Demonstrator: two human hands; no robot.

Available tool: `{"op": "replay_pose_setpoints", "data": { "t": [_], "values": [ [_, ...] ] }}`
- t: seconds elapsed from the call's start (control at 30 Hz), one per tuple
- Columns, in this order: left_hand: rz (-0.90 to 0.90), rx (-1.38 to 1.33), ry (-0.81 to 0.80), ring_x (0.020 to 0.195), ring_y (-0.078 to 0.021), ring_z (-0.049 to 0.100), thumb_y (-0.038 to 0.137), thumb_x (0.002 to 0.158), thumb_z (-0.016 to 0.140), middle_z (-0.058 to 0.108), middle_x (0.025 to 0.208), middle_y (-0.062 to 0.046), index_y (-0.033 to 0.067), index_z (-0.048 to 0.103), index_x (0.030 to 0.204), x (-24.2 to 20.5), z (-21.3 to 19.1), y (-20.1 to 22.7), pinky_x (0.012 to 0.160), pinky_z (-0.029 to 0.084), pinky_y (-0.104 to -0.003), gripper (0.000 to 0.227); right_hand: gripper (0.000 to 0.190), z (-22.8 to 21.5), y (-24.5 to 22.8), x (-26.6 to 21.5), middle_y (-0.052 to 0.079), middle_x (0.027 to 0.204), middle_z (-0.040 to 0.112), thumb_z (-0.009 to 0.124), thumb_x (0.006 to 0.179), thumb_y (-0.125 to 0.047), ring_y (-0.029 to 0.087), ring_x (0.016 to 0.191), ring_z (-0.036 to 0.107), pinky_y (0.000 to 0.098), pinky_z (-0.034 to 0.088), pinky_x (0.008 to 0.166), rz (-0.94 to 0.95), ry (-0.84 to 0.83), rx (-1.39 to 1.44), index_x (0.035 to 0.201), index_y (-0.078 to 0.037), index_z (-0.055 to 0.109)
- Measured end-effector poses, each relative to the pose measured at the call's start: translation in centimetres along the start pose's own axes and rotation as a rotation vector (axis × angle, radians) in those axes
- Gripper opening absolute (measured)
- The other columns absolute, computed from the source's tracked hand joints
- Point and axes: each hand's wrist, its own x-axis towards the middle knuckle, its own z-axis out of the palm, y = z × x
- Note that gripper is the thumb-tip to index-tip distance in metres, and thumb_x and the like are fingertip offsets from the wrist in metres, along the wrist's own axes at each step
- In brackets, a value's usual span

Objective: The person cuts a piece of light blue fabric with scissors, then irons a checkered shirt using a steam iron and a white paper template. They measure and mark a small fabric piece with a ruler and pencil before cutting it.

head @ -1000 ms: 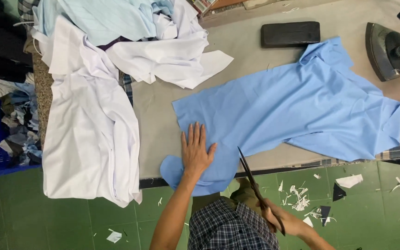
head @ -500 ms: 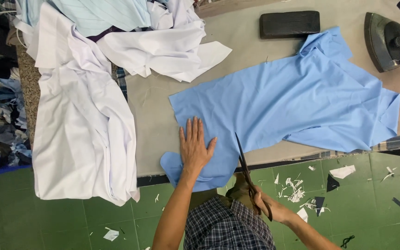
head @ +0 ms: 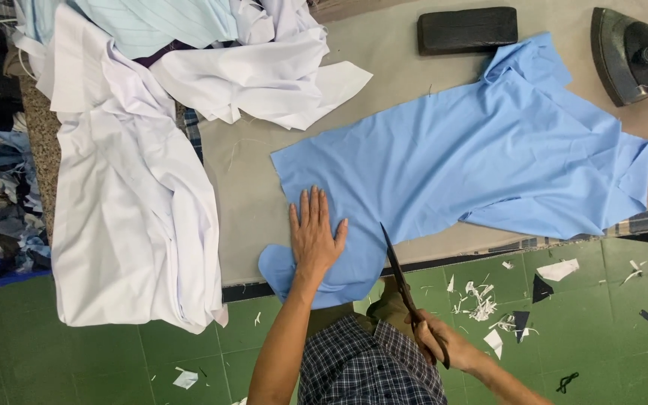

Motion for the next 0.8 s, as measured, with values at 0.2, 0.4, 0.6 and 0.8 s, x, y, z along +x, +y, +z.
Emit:
{"op": "replay_pose_setpoints", "data": {
  "t": [0.2,0.4,0.6,0.8],
  "values": [
    [0.000,0.034,0.021,0.153,-0.0332,0.031,0.053,0.103,0.039,0.040,0.162,-0.017,-0.0005,0.039,0.155,0.0,-0.2,0.2,0.125,0.021,-0.054,0.075,0.081,-0.7,-7.3,2.1,0.004,0.066,0.054,0.030,0.089,-0.066,0.016,0.063,0.057,0.0301,0.055,0.060,0.100,0.035,-0.154,0.153,-0.016,0.035],
    [0.005,0.004,0.018,0.153,-0.0343,0.030,0.053,0.103,0.039,0.038,0.162,-0.018,-0.0009,0.037,0.156,-0.2,-0.2,0.1,0.125,0.020,-0.055,0.076,0.056,-0.5,-7.3,2.0,0.006,0.064,0.054,0.040,0.093,-0.060,0.017,0.055,0.059,0.0324,0.058,0.051,-0.020,0.062,-0.063,0.109,-0.009,0.056],
    [0.004,-0.129,0.120,0.154,-0.0358,0.027,0.049,0.102,0.050,0.035,0.163,-0.022,0.0011,0.035,0.158,-0.4,1.8,-0.2,0.125,0.009,-0.058,0.074,0.061,-1.4,-12.0,5.2,0.015,0.054,0.065,0.021,0.104,-0.057,0.027,0.053,0.068,0.0402,0.056,0.054,-0.115,0.092,-0.212,0.104,-0.006,0.055],
    [-0.009,-0.128,0.097,0.154,-0.0362,0.028,0.049,0.101,0.050,0.035,0.163,-0.021,0.0015,0.036,0.157,-0.4,1.7,-0.1,0.125,0.009,-0.059,0.075,0.070,-1.7,-13.8,6.2,0.017,0.056,0.064,0.024,0.103,-0.062,0.027,0.053,0.068,0.0396,0.057,0.054,-0.126,0.117,-0.165,0.102,-0.002,0.060]
  ]
}}
